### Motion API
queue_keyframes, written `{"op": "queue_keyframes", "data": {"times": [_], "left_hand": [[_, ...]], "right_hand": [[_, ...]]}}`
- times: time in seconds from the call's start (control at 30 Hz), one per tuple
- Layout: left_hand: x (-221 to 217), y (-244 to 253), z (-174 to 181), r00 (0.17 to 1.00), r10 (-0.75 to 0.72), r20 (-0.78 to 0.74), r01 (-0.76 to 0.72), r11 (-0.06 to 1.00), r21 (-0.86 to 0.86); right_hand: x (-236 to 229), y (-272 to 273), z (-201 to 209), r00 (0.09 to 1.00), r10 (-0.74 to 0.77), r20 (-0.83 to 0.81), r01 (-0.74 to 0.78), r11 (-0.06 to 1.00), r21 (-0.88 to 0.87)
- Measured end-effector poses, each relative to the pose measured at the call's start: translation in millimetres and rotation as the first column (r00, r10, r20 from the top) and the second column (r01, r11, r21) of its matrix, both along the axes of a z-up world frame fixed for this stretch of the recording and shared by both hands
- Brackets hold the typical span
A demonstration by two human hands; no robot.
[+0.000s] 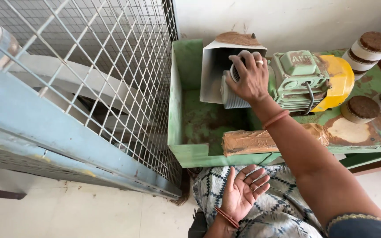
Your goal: The person repeatedly picks up small, round, brown discs from a stack and feeds them into a green electric grinder. After each disc is processed, the person places the resulting powder into a small white container and stacks it on the table.
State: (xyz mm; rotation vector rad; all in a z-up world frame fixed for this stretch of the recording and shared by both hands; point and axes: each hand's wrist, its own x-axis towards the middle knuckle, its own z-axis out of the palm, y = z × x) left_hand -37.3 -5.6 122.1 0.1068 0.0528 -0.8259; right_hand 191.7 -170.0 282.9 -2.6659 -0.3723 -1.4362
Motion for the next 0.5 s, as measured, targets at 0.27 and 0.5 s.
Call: {"op": "queue_keyframes", "data": {"times": [0.27,0.5], "left_hand": [[10,8,5,0.996,0.064,-0.057,-0.066,0.997,-0.038],[2,1,2,0.997,0.010,-0.072,-0.013,0.999,-0.048]], "right_hand": [[-38,15,-19,1.000,0.022,-0.022,-0.023,0.999,-0.033],[-41,1,-22,0.998,0.056,-0.022,-0.059,0.992,-0.114]]}}
